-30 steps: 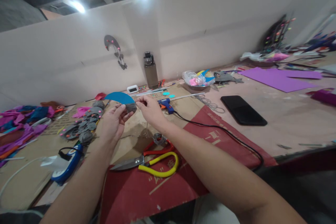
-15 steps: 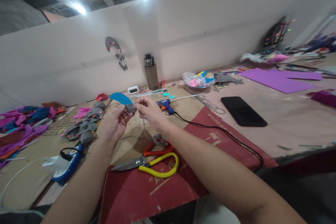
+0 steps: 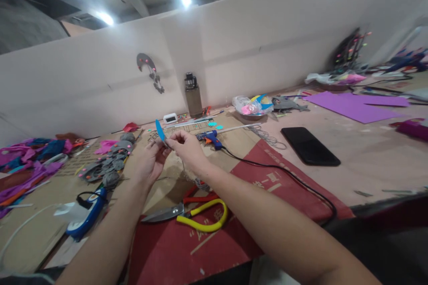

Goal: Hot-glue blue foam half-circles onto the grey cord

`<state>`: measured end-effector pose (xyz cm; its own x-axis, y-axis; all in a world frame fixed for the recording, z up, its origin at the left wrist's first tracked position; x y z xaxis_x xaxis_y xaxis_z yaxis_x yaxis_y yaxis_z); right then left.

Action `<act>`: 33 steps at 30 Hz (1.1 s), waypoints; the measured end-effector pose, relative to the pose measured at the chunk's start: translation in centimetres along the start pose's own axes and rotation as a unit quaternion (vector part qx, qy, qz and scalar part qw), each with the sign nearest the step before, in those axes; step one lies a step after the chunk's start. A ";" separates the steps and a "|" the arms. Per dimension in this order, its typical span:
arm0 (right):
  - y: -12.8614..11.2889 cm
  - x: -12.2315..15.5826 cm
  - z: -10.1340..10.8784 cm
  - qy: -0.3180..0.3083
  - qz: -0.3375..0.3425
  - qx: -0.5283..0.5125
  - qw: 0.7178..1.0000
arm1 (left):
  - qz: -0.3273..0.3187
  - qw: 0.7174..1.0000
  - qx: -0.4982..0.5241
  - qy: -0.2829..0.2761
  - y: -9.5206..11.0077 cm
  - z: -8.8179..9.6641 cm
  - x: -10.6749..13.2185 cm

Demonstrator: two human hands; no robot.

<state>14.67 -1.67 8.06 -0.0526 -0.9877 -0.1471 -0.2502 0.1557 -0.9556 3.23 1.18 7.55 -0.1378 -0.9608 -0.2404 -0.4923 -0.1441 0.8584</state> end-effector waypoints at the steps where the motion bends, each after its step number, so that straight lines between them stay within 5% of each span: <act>1: -0.1 0.1 0.1 0.011 0.004 0.009 1.000 | -0.008 1.000 -0.006 -0.012 0.1 -0.3 0.2; 8: -1.0 0.2 0.7 0.051 0.046 0.073 0.995 | -0.043 0.996 -0.053 -0.064 0.5 -1.5 1.1; 20: -1.4 0.7 0.9 0.047 0.127 0.194 0.972 | -0.059 0.996 -0.056 0.032 0.9 -0.7 1.1; 33: -2.4 1.1 1.9 0.107 0.132 0.221 0.960 | -0.069 0.995 -0.062 0.036 1.4 -0.8 1.4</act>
<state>17.01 -3.11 9.69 -0.2667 -0.8821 -0.3883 0.2316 0.3324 -0.9142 3.03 -0.52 8.82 -0.0119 -0.9439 -0.3302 -0.3926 -0.2993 0.8697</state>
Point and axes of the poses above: each hand's wrist, its own x-axis away from the middle knuckle, its own z-axis out of the back of the hand, y = z × x, the point moved 5 cm from there along -x, towards the middle knuckle, and after that the axes turned 7 degrees about -z, right-handed, at the moved point
